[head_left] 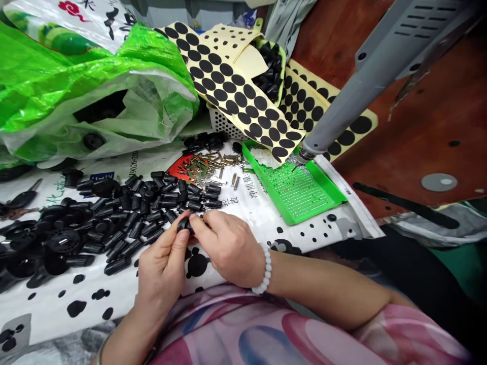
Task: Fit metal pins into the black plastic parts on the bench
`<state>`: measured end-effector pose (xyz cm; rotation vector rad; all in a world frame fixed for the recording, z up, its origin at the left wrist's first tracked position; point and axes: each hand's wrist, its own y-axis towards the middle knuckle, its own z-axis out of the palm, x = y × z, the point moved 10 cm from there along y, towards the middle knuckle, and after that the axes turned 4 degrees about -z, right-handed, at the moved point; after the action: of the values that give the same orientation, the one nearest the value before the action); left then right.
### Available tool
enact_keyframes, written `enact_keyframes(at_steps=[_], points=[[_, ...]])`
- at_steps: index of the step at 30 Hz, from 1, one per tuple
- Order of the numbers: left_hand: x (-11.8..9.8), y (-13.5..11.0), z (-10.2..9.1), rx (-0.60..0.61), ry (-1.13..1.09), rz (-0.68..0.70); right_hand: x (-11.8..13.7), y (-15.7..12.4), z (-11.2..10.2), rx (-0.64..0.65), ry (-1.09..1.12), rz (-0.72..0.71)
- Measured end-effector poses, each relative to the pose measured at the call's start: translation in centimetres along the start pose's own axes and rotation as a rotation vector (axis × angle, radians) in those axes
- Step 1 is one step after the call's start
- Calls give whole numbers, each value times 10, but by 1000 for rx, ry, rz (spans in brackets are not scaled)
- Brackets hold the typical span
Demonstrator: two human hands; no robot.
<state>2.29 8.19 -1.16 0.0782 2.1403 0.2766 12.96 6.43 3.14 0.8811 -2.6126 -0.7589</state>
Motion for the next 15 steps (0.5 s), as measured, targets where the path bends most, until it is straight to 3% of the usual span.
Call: enact_keyframes(at_steps=[4, 11, 15], points=[[7, -3, -5, -60, -14, -58, -8, 2, 11, 84, 174, 89], [2, -8, -7, -114, -100, 63, -22, -8, 40, 125, 807, 471], [3, -10, -8, -95, -152, 117, -20, -13, 56, 71, 1159, 660]])
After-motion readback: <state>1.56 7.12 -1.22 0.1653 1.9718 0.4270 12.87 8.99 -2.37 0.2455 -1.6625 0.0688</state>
